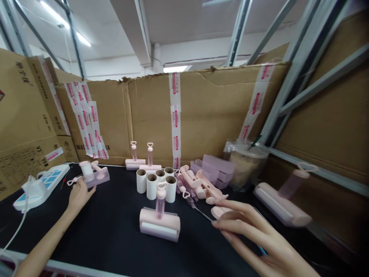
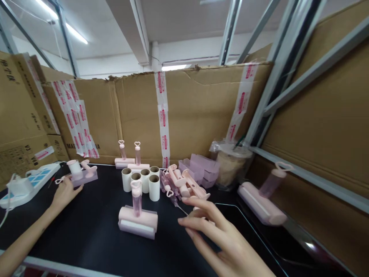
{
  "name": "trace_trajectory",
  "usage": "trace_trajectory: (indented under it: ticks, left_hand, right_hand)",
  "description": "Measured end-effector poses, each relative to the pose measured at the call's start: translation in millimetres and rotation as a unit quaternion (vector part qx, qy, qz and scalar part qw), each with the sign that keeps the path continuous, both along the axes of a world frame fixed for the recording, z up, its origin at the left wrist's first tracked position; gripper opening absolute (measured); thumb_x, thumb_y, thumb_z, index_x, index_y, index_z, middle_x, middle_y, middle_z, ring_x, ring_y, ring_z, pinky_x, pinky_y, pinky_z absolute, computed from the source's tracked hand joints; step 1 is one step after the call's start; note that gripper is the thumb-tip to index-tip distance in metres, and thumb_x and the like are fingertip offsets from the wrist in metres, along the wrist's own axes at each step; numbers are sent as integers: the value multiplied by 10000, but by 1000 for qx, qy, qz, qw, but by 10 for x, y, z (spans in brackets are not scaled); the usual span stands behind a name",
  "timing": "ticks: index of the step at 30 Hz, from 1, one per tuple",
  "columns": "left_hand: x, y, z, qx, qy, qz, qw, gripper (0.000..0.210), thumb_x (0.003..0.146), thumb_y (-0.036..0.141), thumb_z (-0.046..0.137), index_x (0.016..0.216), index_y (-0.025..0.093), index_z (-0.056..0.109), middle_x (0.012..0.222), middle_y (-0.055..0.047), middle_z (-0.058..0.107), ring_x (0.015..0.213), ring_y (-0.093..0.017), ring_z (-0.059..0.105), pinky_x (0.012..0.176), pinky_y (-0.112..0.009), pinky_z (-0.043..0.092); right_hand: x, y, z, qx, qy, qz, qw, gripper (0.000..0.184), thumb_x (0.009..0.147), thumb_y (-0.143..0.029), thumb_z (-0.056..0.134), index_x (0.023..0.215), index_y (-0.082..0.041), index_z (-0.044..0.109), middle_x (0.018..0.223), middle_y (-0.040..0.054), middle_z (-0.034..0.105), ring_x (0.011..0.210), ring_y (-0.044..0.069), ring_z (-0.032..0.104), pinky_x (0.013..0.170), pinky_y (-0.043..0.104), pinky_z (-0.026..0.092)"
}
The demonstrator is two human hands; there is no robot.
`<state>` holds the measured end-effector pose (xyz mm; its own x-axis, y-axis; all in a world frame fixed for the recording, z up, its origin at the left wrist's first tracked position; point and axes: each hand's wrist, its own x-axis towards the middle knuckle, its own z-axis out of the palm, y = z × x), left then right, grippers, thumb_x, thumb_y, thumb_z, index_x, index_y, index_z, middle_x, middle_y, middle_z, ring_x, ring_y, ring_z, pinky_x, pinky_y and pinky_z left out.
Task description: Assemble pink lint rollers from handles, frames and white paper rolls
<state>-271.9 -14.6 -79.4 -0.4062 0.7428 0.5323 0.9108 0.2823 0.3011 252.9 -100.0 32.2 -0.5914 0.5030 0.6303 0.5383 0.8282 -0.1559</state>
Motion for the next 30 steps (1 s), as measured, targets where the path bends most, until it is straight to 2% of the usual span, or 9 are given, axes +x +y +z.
trace_trajectory:
  ticks: [5, 8, 9, 11, 13, 19, 24, 27, 30]
  left_hand:
    - [214, -137, 93, 25, 42, 11, 999, 895, 745, 624, 453, 1278, -83, 326, 1211, -363, 426, 1135, -513, 416, 866, -584, 362]
    - [603, -276, 239, 9, 8, -141, 990, 881, 745, 626, 519, 1337, 14, 293, 1244, -284, 442, 1168, -435, 430, 937, -558, 346]
    - [768, -317, 285, -42, -32, -249, 967, 815, 758, 595, 540, 1352, 93, 297, 1258, -220, 461, 1166, -364, 463, 960, -500, 368]
    - [1106, -370, 358, -195, -98, -452, 865, 832, 692, 555, 658, 1368, 224, 305, 1331, -136, 430, 1199, -290, 459, 996, -424, 379]
    - [1405, -376, 406, -261, -129, -527, 798, 983, 551, 522, 780, 1369, 241, 312, 1341, -125, 422, 1231, -299, 428, 1031, -433, 345]
    - [1909, -259, 559, -215, -192, -556, 780, 934, 497, 429, 833, 1303, 199, 421, 1311, -123, 431, 1224, -302, 410, 1059, -430, 298]
    - [2102, -266, 653, -136, -338, -569, 737, 312, 676, 334, 740, 944, 178, 700, 1017, -67, 627, 992, -242, 558, 889, -322, 421]
    - [2088, -292, 625, -70, -465, -512, 718, 287, 580, 314, 810, 812, 164, 733, 853, -58, 671, 801, -210, 584, 719, -275, 448]
    - [1970, -286, 592, -32, -536, -475, 697, 363, 647, 402, 759, 874, 123, 711, 629, -26, 619, 554, -129, 510, 530, -226, 392]
  right_hand:
    - [-159, 19, -110, -95, -26, -5, 995, 228, 862, -188, 506, 1030, -284, 628, 1209, 69, 567, 1044, 206, 600, 858, 310, 507]
    - [-392, 138, -118, -189, -25, -2, 982, 263, 877, -285, 508, 1125, -254, 586, 1137, 75, 622, 1052, 221, 594, 905, 345, 477]
    - [-483, 191, -112, -215, -12, 3, 977, 315, 876, -313, 510, 1179, -240, 550, 1115, 77, 634, 1032, 220, 600, 903, 348, 475]
    - [-657, 300, -105, -254, 15, 19, 967, 446, 858, -360, 532, 1275, -216, 463, 1116, 83, 637, 989, 217, 612, 882, 348, 479]
    - [-785, 388, -123, -281, 22, 34, 959, 594, 804, -404, 599, 1329, -211, 397, 1177, 93, 610, 983, 226, 609, 874, 354, 474]
    - [-771, 473, -387, -358, -25, 9, 933, 881, 522, -389, 812, 1287, -179, 431, 1244, 120, 564, 1120, 285, 538, 954, 375, 411]
    - [-734, 502, -507, -392, 32, 44, 918, 596, 614, -251, 736, 1170, -222, 526, 1146, 49, 621, 1051, 251, 576, 923, 354, 427]
    - [-750, 540, -485, -388, 112, 53, 913, 521, 672, -287, 690, 1158, -213, 519, 1110, 56, 614, 1018, 244, 575, 900, 363, 433]
    - [-713, 587, -451, -387, 163, 54, 906, 456, 674, -353, 665, 1078, -187, 535, 934, 46, 606, 889, 230, 582, 795, 350, 464]
